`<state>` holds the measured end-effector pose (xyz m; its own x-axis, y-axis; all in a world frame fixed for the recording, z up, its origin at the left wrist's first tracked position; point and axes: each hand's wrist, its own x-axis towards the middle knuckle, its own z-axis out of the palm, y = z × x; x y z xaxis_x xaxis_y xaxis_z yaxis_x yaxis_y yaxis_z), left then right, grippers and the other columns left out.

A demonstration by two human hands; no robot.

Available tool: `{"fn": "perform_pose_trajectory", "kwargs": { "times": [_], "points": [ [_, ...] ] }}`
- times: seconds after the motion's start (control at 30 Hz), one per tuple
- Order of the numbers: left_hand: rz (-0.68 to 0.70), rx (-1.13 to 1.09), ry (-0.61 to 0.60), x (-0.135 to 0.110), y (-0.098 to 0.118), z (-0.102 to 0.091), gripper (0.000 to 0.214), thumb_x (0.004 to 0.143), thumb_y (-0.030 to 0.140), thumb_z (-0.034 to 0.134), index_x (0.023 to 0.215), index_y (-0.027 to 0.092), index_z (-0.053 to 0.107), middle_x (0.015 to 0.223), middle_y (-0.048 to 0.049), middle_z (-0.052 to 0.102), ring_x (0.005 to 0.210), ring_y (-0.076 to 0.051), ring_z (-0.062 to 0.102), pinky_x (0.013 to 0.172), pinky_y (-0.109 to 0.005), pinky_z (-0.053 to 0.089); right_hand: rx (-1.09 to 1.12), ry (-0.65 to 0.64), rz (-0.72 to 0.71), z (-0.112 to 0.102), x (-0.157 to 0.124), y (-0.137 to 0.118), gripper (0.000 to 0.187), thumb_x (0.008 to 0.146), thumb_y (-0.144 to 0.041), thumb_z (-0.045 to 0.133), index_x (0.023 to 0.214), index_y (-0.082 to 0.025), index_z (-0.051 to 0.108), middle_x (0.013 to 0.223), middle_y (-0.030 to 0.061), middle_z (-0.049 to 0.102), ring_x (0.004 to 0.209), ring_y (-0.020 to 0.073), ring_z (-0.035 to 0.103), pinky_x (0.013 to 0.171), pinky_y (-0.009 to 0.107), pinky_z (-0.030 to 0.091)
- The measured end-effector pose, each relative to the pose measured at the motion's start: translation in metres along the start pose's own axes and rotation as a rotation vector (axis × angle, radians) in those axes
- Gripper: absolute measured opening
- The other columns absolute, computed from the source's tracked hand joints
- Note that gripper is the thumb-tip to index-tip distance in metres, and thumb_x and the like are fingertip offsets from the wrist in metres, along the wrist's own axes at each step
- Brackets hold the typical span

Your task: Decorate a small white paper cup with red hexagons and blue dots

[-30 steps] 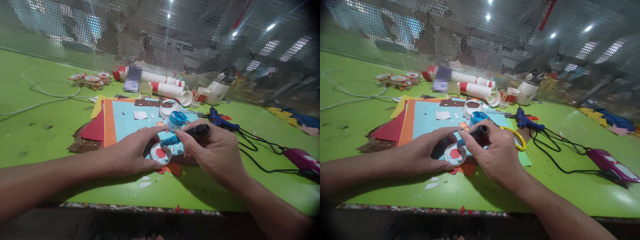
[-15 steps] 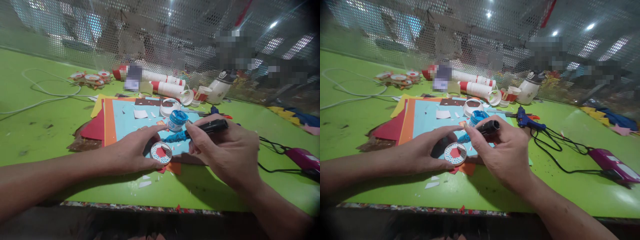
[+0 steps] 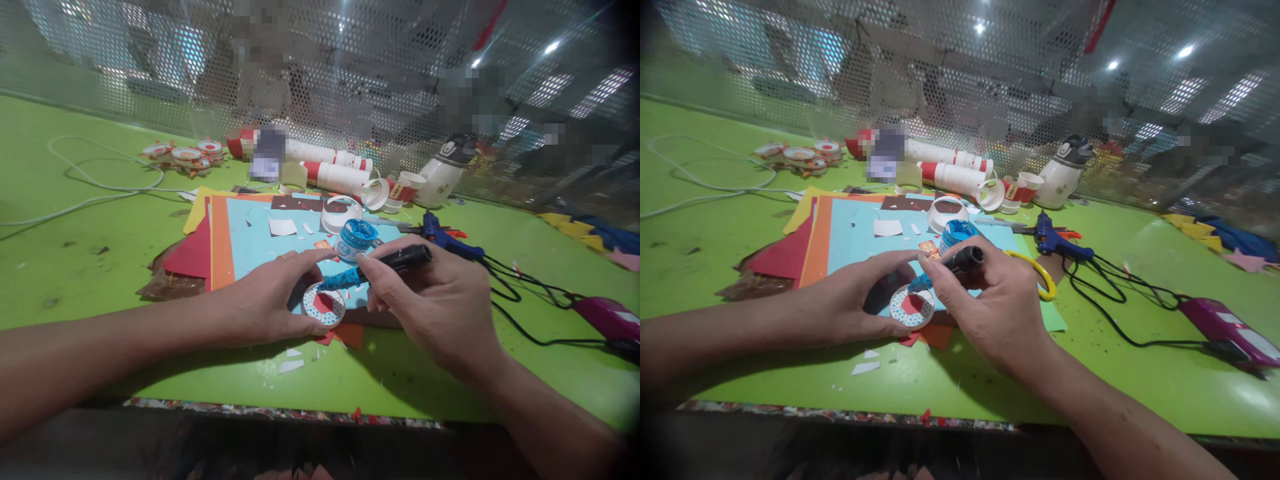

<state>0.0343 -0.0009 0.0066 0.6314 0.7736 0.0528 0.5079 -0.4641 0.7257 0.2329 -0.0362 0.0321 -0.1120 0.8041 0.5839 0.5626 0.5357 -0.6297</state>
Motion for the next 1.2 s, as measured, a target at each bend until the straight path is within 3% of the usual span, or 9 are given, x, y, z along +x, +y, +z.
{"fn": "perform_pose_trajectory", "kwargs": {
  "times": [0.43,1.2],
  "points": [
    [0.005,0.007,0.0,-0.0003,0.0004,0.0,0.082,0.074,0.036,0.076,0.144,0.02,0.038,0.117,-0.011,0.063,0.098,-0.027,0.06,0.086,-0.041,0.047,-0.039,-0.001,-0.007,-0.0022,0.003,-0.0031,0.023,0.087,-0.028,0.066,0.067,-0.016,0.062,0.054,-0.0042,0.059,0.043,0.0057,0.049,0.046,0.019,0.041],
    [0.006,0.011,0.001,0.0,-0.0007,0.0005,0.083,0.073,0.032,0.077,0.145,0.021,0.037,0.118,-0.0103,0.064,0.103,-0.028,0.061,0.089,-0.042,0.048,-0.1,-0.034,0.033,-0.0009,0.0037,0.001,0.029,0.088,-0.033,0.065,0.064,-0.016,0.061,0.051,-0.0032,0.055,0.046,0.0088,0.049,0.047,0.024,0.04]
  ]
}}
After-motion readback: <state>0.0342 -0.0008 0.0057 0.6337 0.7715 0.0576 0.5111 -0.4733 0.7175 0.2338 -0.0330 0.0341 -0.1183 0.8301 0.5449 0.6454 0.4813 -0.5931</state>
